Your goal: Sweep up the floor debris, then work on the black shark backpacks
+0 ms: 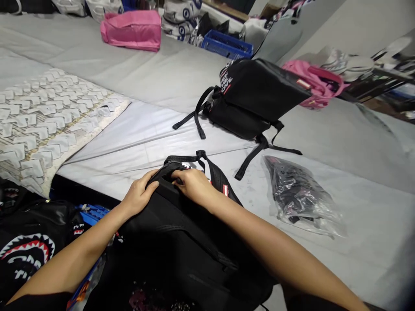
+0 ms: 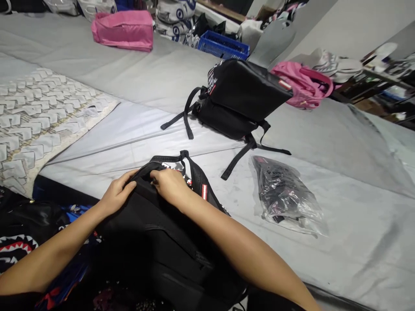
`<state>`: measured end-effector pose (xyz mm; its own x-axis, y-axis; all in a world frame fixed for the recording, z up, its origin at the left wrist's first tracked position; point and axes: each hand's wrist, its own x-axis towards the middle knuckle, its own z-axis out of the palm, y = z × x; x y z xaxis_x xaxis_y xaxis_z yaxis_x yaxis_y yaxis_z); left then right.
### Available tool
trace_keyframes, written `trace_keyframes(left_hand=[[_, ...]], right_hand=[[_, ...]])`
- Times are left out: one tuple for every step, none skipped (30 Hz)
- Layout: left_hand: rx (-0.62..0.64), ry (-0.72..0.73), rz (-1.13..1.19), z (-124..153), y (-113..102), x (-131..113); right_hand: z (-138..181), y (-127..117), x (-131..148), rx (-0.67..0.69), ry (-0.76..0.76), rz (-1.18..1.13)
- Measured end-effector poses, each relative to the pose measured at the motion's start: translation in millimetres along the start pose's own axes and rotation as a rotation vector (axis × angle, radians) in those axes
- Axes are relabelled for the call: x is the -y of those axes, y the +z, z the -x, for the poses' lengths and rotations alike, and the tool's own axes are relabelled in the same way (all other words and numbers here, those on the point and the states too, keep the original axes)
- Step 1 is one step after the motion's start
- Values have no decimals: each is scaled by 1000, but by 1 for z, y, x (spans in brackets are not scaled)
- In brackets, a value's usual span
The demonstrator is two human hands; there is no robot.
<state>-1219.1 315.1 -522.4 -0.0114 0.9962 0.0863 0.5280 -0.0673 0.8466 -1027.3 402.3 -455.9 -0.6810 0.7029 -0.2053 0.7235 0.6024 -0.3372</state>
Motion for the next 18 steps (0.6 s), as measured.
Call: trace_keyframes(left_hand=[[2,13,-8,0,0,0],[2,20,-20,1,0,1],[-1,23,-32,1,0,2],[-4,25,-43,1,1,3],[-5,26,-52,0,1,5],[-6,28,-58,0,2,7],[-6,30,-61,0,2,8],[-8,32,-62,-1,3,9],[-11,32,-61,0,3,10],[-14,32,-58,0,2,11],[-17,33,-54,0,2,11],[-14,35,-52,0,2,11],[-10,36,-52,0,1,11],[-7,33,-57,0,1,11],[-10,24,-65,-1,1,11],[-18,7,-74,-2,2,12],[-30,-18,-79,-3,2,12],[-44,-49,-78,-5,3,13]], right_hand=[[-6,3,2,-17,7,-115],[-12,6,3,-13,9,-225],[-18,10,4,2,3,-311],[-24,13,4,17,-7,-366],[-28,16,5,30,-18,-388],[-31,18,5,35,-30,-381],[-33,19,5,35,-43,-358],[-34,19,6,34,-58,-332],[-34,18,8,33,-77,-302],[-34,15,10,32,-95,-268],[-33,12,12,30,-111,-240],[-31,7,13,33,-134,-199],[-27,3,14,42,-168,-135],[-22,-2,13,62,-206,-44],[-15,-7,11,100,-236,66],[-7,-10,7,152,-243,184],[3,-14,1,210,-224,291],[14,-16,-6,265,-179,369]])
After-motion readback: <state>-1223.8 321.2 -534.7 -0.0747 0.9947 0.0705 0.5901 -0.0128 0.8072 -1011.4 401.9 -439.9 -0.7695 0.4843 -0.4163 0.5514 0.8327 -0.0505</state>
